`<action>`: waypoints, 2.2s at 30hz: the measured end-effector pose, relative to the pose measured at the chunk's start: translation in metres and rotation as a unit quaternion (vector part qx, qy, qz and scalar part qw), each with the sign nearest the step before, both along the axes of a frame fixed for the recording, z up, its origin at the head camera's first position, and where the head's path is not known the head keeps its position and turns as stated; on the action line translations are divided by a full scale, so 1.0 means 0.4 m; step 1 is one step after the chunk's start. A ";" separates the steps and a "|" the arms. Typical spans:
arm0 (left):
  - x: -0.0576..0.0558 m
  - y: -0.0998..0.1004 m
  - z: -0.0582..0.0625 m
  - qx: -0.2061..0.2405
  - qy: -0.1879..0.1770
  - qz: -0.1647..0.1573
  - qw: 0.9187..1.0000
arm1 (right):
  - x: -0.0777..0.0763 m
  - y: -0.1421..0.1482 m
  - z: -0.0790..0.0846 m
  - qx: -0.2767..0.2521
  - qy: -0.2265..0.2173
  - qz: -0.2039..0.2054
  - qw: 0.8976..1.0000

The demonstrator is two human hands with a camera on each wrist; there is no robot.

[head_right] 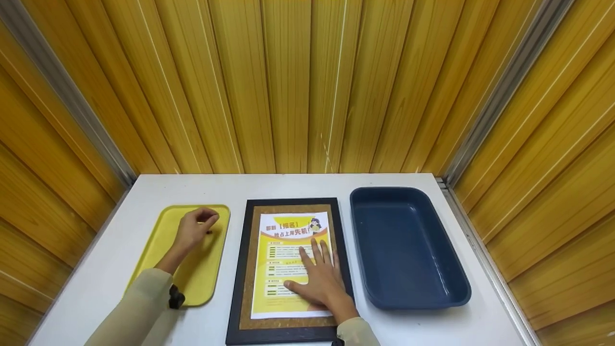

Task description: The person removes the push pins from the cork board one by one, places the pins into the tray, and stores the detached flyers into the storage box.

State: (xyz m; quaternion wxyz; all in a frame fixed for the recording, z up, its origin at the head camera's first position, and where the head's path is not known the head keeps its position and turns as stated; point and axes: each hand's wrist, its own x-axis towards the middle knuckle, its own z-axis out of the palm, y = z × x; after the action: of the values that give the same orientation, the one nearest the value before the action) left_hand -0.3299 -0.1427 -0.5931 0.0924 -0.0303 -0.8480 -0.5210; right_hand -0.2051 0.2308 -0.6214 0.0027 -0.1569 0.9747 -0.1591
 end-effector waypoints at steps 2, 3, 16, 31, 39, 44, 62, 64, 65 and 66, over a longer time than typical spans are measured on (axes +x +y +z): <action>0.000 -0.020 -0.010 -0.006 -0.009 0.004 1.000 | 0.000 0.000 0.000 0.001 0.002 -0.001 1.000; 0.001 -0.029 -0.015 -0.008 -0.014 0.007 1.000 | 0.000 -0.001 0.000 0.001 0.003 -0.002 1.000; 0.015 -0.092 -0.056 -0.050 -0.042 0.030 0.997 | 0.004 -0.005 -0.002 0.002 0.004 -0.001 1.000; 0.005 -0.095 -0.081 -0.116 -0.004 0.041 0.992 | 0.001 -0.001 0.003 -0.003 0.005 0.003 1.000; 0.009 -0.093 -0.078 -0.109 -0.030 0.031 0.993 | 0.002 0.002 0.002 -0.005 0.005 0.000 1.000; 0.011 -0.095 -0.075 -0.097 -0.040 0.031 0.994 | 0.002 0.002 0.003 -0.009 0.004 -0.002 1.000; 0.001 0.060 0.006 -0.066 0.001 0.015 0.998 | -0.002 0.004 0.006 -0.011 0.005 -0.004 1.000; -0.001 0.096 0.015 -0.074 0.013 0.001 0.997 | -0.002 0.002 0.004 -0.012 0.003 -0.004 1.000; -0.001 0.113 0.020 -0.077 0.014 -0.005 0.997 | -0.001 0.002 0.004 -0.011 0.002 -0.004 1.000; 0.000 0.129 0.025 -0.080 0.013 -0.013 0.997 | -0.001 0.001 0.002 -0.011 0.001 -0.005 1.000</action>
State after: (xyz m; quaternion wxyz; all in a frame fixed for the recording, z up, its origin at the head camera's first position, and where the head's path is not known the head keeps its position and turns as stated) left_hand -0.3297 -0.0910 -0.5832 0.0938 -0.0553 -0.8853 -0.4520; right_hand -0.2054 0.2313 -0.6206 -0.0005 -0.1520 0.9736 -0.1702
